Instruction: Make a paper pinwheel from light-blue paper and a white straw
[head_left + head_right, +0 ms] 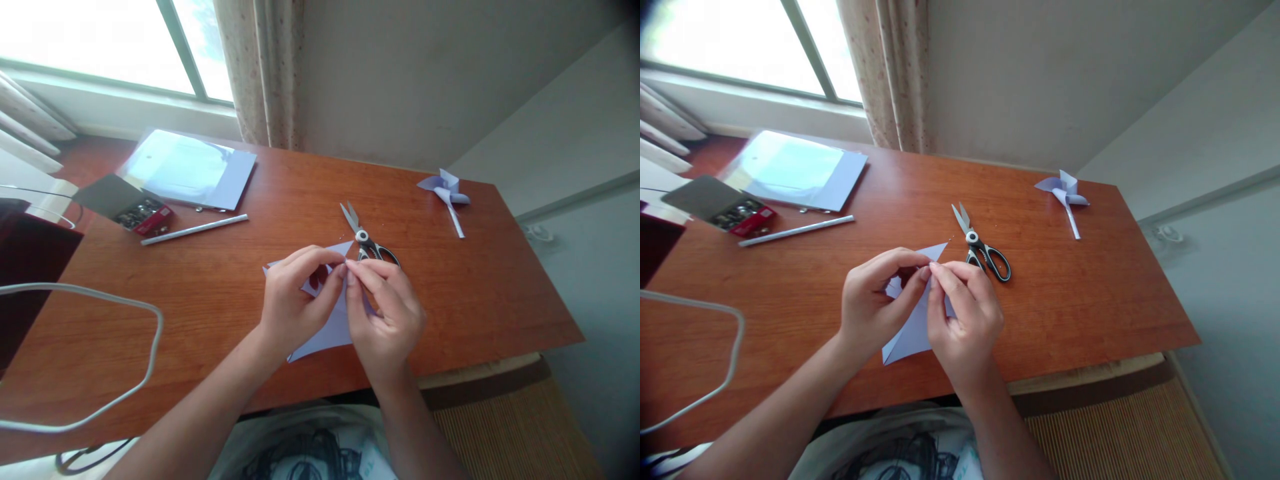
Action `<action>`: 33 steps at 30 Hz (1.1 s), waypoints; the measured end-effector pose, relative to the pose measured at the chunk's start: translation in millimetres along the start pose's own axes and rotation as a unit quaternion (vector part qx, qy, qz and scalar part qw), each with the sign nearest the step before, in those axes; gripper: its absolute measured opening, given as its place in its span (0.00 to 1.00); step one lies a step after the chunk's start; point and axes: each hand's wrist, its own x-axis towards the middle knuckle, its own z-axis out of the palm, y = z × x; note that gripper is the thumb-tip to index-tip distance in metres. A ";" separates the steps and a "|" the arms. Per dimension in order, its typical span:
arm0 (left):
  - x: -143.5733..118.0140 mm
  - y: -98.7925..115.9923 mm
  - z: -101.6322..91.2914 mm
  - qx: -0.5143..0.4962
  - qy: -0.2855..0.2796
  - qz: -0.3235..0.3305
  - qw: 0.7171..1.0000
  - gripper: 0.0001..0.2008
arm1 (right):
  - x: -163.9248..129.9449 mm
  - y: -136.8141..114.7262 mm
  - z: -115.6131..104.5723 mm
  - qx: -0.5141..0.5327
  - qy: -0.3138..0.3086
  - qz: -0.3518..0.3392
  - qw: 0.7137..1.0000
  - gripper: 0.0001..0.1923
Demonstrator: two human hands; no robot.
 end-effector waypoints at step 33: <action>0.0 0.0 0.7 0.055 0.004 0.031 0.998 0.04 | 6.2 13.8 -1.3 0.044 -0.068 0.077 0.994 0.07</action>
